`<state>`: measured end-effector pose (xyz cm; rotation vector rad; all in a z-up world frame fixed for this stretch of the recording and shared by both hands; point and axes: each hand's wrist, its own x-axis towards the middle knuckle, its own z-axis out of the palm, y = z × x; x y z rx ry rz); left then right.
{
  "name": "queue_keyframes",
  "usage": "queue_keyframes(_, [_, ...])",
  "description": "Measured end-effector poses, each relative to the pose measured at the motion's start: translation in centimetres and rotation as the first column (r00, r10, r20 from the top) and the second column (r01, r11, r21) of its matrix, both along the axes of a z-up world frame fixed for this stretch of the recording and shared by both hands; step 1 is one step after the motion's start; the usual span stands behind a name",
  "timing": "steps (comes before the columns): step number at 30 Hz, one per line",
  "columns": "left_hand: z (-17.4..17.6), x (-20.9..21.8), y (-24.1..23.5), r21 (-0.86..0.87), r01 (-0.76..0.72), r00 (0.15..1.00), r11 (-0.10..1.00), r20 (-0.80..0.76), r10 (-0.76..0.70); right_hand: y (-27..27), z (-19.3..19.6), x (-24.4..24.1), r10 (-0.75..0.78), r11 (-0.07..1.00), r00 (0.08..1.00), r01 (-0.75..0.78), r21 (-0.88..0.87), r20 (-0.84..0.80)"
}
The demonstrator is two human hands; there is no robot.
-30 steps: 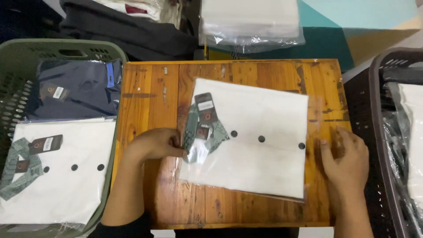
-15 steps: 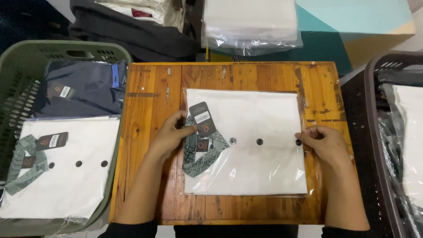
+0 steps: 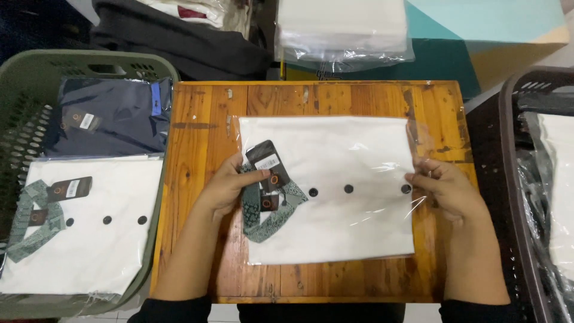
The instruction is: Packing a folded white shirt into a clear plastic bag at a packaging station.
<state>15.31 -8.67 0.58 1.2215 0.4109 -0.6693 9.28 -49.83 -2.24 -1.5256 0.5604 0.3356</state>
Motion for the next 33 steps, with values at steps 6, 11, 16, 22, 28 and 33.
queue_keyframes(6, [0.7,2.9,1.9,0.012,0.124,0.789,0.992,0.606,-0.106,-0.8,1.6,0.1,-0.04,0.999,0.864,0.049,-0.003,0.501])
queue_keyframes(11, [3.0,4.2,2.0,0.078,0.087,0.307,0.993,0.946,-0.101,-1.7,-0.1,-3.4,0.101,0.963,0.565,0.152,-0.223,0.819])
queue_keyframes(16, [-2.5,6.9,3.6,0.561,-0.297,0.437,0.773,0.799,-0.413,4.0,0.3,-9.5,0.083,0.887,0.853,0.172,-0.428,0.516])
queue_keyframes(22, [-8.8,6.2,10.4,0.863,-0.422,0.569,0.278,0.49,-0.66,6.7,-2.0,-13.7,0.898,0.346,0.379,-0.3,-0.889,0.222])
queue_keyframes(28, [-1.8,-0.8,2.6,0.986,-0.077,0.645,0.145,0.16,-0.747,5.3,-2.9,-7.8,0.879,0.116,0.468,-0.029,-0.993,0.089])
queue_keyframes(33, [-5.5,2.2,1.3,0.991,-0.044,0.516,-0.124,-0.083,-0.852,6.2,-4.5,-6.8,0.859,0.021,0.507,-0.156,-0.987,-0.062])
